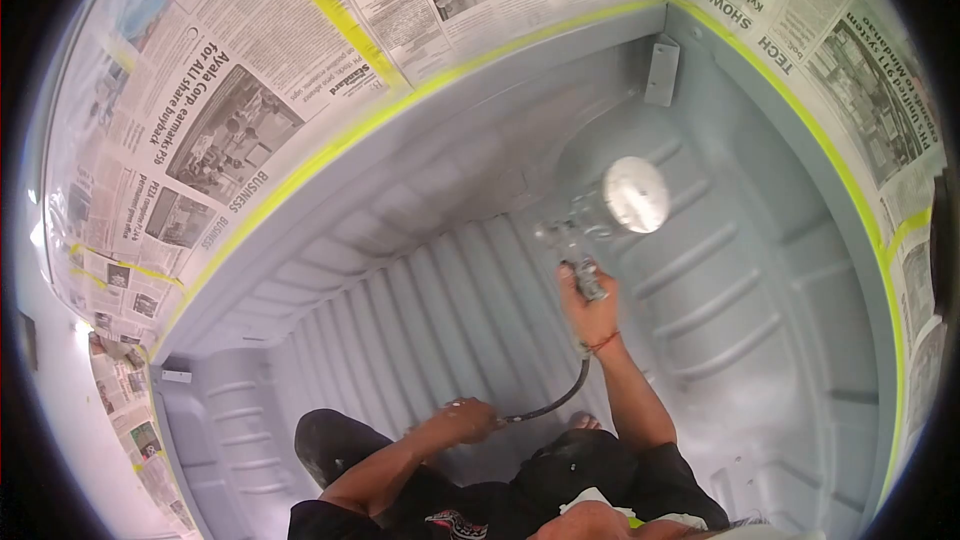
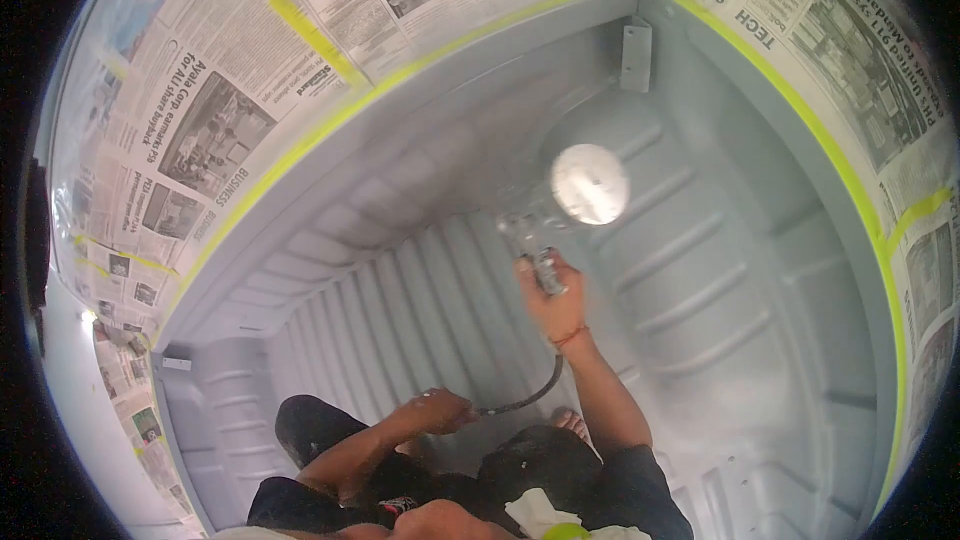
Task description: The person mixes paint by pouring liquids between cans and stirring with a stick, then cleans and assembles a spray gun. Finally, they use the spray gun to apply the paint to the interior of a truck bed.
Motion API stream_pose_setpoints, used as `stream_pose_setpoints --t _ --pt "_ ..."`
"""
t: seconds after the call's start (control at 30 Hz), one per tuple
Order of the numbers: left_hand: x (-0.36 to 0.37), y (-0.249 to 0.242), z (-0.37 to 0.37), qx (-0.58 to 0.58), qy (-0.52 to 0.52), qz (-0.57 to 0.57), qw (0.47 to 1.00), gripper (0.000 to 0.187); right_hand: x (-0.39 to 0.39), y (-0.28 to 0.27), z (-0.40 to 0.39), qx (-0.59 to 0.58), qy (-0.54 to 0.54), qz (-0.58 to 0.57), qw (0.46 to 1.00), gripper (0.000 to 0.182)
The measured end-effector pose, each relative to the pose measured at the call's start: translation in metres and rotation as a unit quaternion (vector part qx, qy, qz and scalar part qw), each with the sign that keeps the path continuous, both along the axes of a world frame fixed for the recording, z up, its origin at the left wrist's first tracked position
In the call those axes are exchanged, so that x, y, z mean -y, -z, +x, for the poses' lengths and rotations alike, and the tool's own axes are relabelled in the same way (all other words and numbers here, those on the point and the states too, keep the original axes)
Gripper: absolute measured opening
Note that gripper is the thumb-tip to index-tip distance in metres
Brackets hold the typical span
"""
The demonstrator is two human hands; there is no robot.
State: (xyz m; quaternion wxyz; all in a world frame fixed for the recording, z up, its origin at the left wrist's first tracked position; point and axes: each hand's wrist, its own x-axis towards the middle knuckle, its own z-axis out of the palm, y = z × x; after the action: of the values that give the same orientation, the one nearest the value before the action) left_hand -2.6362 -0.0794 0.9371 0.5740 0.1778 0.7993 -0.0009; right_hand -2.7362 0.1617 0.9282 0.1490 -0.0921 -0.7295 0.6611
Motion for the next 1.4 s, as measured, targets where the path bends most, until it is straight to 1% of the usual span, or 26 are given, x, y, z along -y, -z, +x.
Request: stream_pose_setpoints --t 0.03,0.07,0.13,0.17,0.23,0.3,0.37,0.43,0.47,0.53,0.6,0.63,0.7,0.83,0.9,0.93,1.0,1.03,1.07,1.1,1.13,1.2,1.23,1.3,1.33,1.4 --pt "-0.001 0.000 0.002 0.000 -0.001 0.000 1.000 0.047 0.009 -0.005 0.001 -0.037 -0.047 0.012 0.998 0.028" --pt "-0.002 -0.002 0.002 0.004 -0.004 -0.004 1.000 0.046 0.018 -0.006 0.002 -0.038 -0.048 0.012 0.998 0.028" --pt "-0.001 0.003 0.006 0.006 -0.007 -0.008 1.000 0.045 0.032 -0.010 0.003 -0.011 -0.151 0.006 0.988 0.023" --pt "0.001 0.010 0.010 0.011 0.010 0.003 1.000 0.045 0.038 -0.014 0.001 -0.012 -0.150 0.006 0.989 0.023" --pt "0.002 0.015 0.010 0.015 0.030 0.014 0.999 0.044 0.044 -0.023 -0.001 -0.002 -0.267 -0.045 0.963 0.021" --pt "-0.001 0.010 0.012 0.011 0.038 0.055 0.998 0.044 0.044 -0.028 -0.006 -0.020 -0.284 -0.028 0.958 0.020" --pt "-0.003 0.010 0.013 0.006 0.032 0.053 0.998 0.044 0.041 -0.028 -0.009 -0.037 -0.302 -0.009 0.952 0.021" --pt "-0.003 0.005 0.012 0.001 0.022 0.050 0.998 0.044 0.036 -0.021 -0.010 -0.080 -0.127 0.025 0.988 0.031" --pt "-0.004 -0.004 0.008 -0.005 0.007 0.035 0.999 0.044 0.029 -0.025 -0.011 -0.080 -0.128 0.027 0.988 0.031" --pt "-0.005 -0.013 0.003 -0.008 -0.008 0.022 1.000 0.045 0.005 -0.037 -0.014 -0.021 0.000 0.010 1.000 0.029" --pt "-0.004 -0.015 0.000 -0.050 -0.036 0.018 0.998 0.046 -0.012 -0.041 -0.018 -0.032 0.110 0.033 0.993 0.026" --pt "-0.002 -0.014 0.000 -0.049 -0.036 0.019 0.998 0.046 -0.019 -0.040 -0.021 -0.031 0.110 0.034 0.993 0.026" --pt "0.001 -0.010 -0.002 -0.068 -0.089 0.029 0.993 0.049 -0.027 -0.035 -0.028 -0.069 0.242 -0.012 0.968 0.023" --pt "0.007 -0.007 -0.005 -0.073 -0.080 0.042 0.993 0.050 -0.029 -0.026 -0.029 -0.084 0.262 -0.045 0.960 0.022" --pt "0.010 0.003 0.000 -0.034 -0.073 0.039 0.996 0.050 -0.023 -0.011 -0.019 -0.014 0.161 -0.076 0.984 0.023" --pt "0.014 0.014 0.005 -0.034 -0.075 0.035 0.996 0.050 -0.018 -0.005 -0.016 -0.013 0.159 -0.079 0.984 0.023" --pt "0.021 0.034 0.014 -0.018 -0.024 0.053 0.998 0.050 -0.002 0.002 -0.013 -0.013 0.038 -0.092 0.995 0.025" --pt "0.019 0.028 0.014 -0.019 -0.027 0.049 0.998 0.050 0.006 -0.003 -0.012 -0.014 0.034 -0.096 0.995 0.025" --pt "0.014 0.019 0.013 -0.018 -0.016 0.045 0.999 0.049 0.013 -0.014 -0.010 -0.032 -0.014 -0.065 0.997 0.025" --pt "0.010 0.013 0.013 -0.018 -0.004 0.042 0.999 0.048 0.021 -0.020 -0.009 -0.051 -0.061 -0.034 0.996 0.026" --pt "0.009 0.013 0.013 -0.020 -0.006 0.039 0.999 0.048 0.029 -0.022 -0.008 -0.053 -0.063 -0.037 0.996 0.026" --pt "0.005 0.013 0.014 0.013 -0.010 0.022 1.000 0.039 0.046 -0.025 -0.007 -0.046 -0.147 -0.038 0.987 0.026" --pt "0.005 0.016 0.016 0.012 -0.010 0.021 1.000 0.039 0.053 -0.029 -0.008 -0.047 -0.147 -0.039 0.987 0.026" --pt "0.003 0.025 0.019 0.017 0.029 0.026 0.999 0.040 0.060 -0.042 -0.008 -0.091 -0.221 -0.048 0.970 0.025" --pt "0.001 0.025 0.018 0.016 0.029 0.026 0.999 0.040 0.059 -0.046 -0.009 -0.092 -0.221 -0.047 0.970 0.025" --pt "-0.004 0.023 0.017 0.022 0.092 0.041 0.995 0.043 0.056 -0.054 -0.013 -0.052 -0.303 -0.015 0.951 0.026"
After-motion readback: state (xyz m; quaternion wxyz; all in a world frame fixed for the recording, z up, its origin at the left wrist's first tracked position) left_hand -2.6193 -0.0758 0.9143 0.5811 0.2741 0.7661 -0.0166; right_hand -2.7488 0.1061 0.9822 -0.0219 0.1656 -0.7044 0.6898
